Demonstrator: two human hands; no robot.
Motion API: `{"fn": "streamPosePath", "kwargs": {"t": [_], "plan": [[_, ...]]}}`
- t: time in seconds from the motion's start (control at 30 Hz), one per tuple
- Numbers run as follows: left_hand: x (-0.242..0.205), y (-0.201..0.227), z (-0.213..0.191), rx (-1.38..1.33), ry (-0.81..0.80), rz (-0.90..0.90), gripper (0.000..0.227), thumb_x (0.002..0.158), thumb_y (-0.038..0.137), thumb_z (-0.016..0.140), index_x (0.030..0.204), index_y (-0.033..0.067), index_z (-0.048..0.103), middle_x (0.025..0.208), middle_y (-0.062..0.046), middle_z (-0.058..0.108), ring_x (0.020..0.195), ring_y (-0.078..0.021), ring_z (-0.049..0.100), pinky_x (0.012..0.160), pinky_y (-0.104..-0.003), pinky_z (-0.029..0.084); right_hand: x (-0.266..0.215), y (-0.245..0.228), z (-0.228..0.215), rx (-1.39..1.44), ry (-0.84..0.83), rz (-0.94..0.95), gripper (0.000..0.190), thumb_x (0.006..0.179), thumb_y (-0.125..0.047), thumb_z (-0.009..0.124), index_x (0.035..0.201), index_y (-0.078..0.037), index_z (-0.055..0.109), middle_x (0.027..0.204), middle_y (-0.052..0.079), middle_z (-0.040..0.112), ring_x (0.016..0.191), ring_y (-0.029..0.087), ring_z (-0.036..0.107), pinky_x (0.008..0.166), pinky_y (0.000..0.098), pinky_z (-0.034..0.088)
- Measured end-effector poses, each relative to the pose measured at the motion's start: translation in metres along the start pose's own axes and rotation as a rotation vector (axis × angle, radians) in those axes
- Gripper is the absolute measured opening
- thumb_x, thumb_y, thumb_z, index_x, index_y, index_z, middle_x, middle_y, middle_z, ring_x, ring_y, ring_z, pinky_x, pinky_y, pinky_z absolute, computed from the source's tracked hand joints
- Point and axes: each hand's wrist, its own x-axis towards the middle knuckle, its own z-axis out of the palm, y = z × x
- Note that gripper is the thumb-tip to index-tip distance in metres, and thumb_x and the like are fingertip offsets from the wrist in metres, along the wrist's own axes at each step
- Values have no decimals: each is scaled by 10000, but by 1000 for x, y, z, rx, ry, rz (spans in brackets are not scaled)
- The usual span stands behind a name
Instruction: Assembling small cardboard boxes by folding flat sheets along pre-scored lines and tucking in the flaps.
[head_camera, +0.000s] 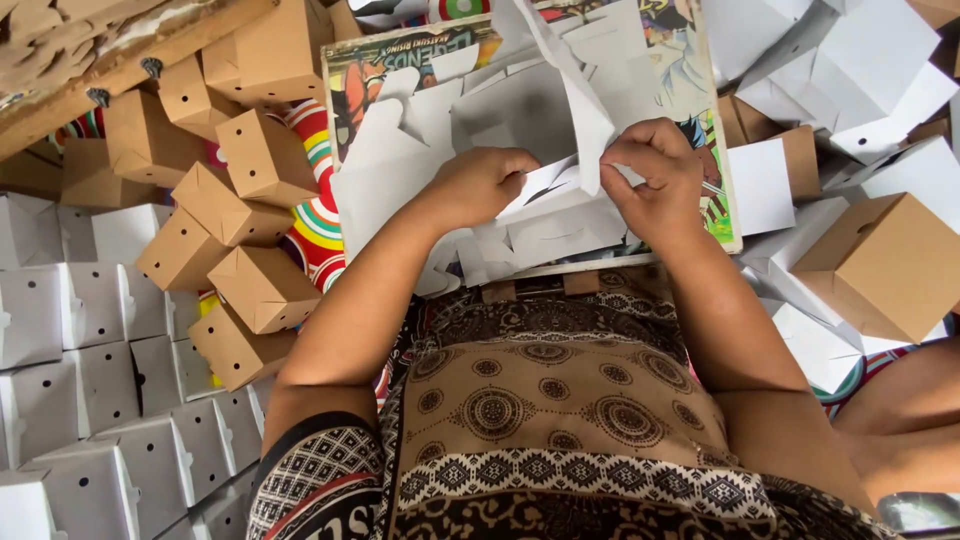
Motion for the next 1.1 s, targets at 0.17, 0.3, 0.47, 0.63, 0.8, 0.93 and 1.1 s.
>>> {"fn": "streamPosePath", "kwargs": {"t": [0.17,0.3,0.47,0.63,0.8,0.93,1.1], "plan": [[17,-33,28,69,20,-25,299,992,262,519,1130,149,759,908,-77,769,884,-311,748,787,-445,579,-5,-5,12,-125,-82,-119,142,861,45,870,855,-85,812,939,79,661,786,274,645,686,363,548],[7,-20,24,19,-1,-24,305,960,273,569,1106,91,764,861,-120,761,846,-342,748,744,-460,582,-7,0,14,-119,-137,-119,87,885,5,847,875,-76,815,941,100,666,790,284,660,683,371,559],[-10,-7,30,-91,34,-23,308,943,264,604,1116,63,760,893,-156,768,861,-371,746,755,-475,587,-13,-2,20,-87,-176,-171,94,889,-25,815,930,-108,830,961,108,685,833,318,683,723,392,571],[5,6,31,-172,208,18,258,942,187,637,1128,52,754,950,-170,777,879,-376,753,764,-446,607,-17,-3,20,161,-61,32,185,931,-7,733,1108,-32,777,984,113,690,804,264,676,714,374,564],[29,-26,51,-377,565,-21,146,911,182,705,1026,194,794,832,-37,763,774,-184,727,653,-337,599,-29,3,25,268,36,138,350,929,11,719,1273,24,656,1018,143,674,864,241,682,791,373,563],[23,-11,45,-853,994,67,62,964,90,727,919,49,720,732,-49,676,673,-114,600,544,-257,515,-27,-12,23,236,-87,1,588,845,-253,849,1338,-4,646,1255,199,647,1171,374,649,999,495,508],[-10,40,22,-1154,1081,84,95,999,158,691,1056,102,640,858,55,630,750,-69,626,596,-175,548,-27,-6,31,220,64,-176,871,786,-470,874,1442,-37,498,1377,236,534,1324,448,521,1098,558,413]]}}
